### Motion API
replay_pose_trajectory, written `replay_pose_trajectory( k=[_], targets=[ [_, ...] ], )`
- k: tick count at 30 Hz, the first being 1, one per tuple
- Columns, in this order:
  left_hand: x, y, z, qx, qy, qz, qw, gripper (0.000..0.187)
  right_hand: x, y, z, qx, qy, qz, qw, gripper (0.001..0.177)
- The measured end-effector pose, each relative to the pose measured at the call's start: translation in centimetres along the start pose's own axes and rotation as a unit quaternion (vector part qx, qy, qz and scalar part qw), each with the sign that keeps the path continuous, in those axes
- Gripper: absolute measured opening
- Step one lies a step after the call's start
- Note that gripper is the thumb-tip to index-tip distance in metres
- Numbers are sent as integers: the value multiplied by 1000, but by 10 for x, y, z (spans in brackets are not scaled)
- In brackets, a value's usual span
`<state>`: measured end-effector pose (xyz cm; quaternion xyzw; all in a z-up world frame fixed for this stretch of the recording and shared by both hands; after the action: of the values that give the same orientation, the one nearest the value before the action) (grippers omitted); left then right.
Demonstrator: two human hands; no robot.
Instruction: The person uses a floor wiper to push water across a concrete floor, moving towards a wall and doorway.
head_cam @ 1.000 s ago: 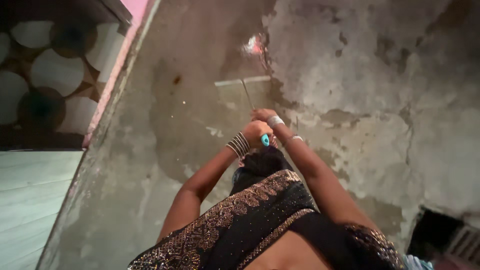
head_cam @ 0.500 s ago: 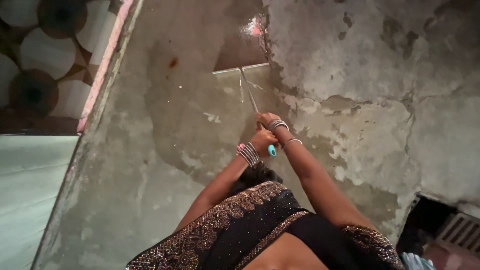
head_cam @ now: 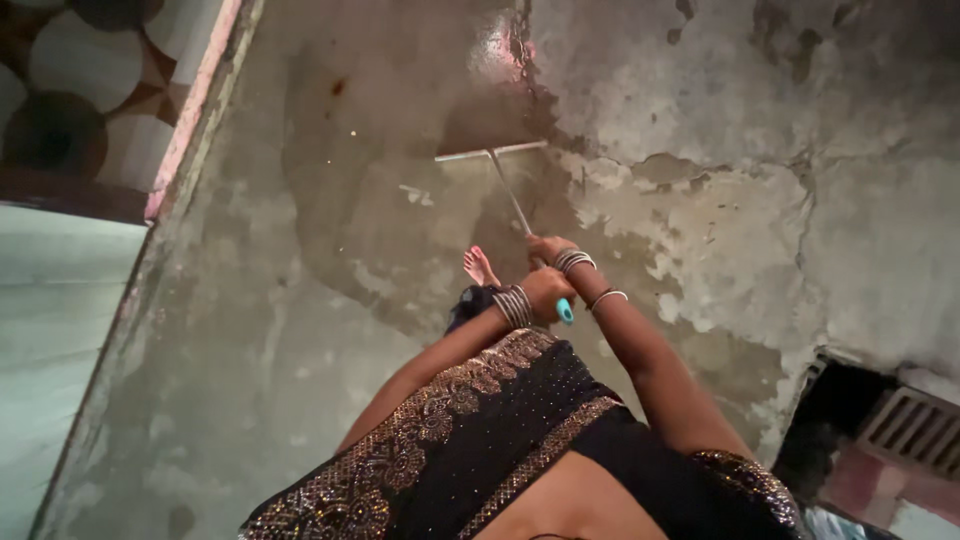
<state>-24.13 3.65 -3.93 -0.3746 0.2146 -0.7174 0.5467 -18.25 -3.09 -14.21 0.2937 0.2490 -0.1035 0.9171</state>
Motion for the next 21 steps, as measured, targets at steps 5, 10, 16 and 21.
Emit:
replay_pose_trajectory(
  k=[5,10,16,21],
  targets=[
    [13,-9,40,-17,-69,-17,997,13,5,-10,-15,25,-56,54,997,42],
    [0,-35,75,56,-140,46,987,22,5,0,-36,37,-78,64,994,35],
    [-18,-44,97,10,-164,67,984,23,8,11,-40,66,-78,60,993,27],
    [-44,-16,60,64,-157,84,982,56,18,-30,-30,225,-66,-10,972,22]
  ],
)
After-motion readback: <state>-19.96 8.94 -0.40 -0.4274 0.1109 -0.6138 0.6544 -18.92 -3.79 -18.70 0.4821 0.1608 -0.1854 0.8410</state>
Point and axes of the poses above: each hand's wrist, its own x-axis towards the middle knuckle, its own z-axis out of the back of the hand, y = z × x, the point moved 9 cm from there along x, towards the middle knuckle, and after that the axes turned 1 degree about y, right-handed, at the moved point
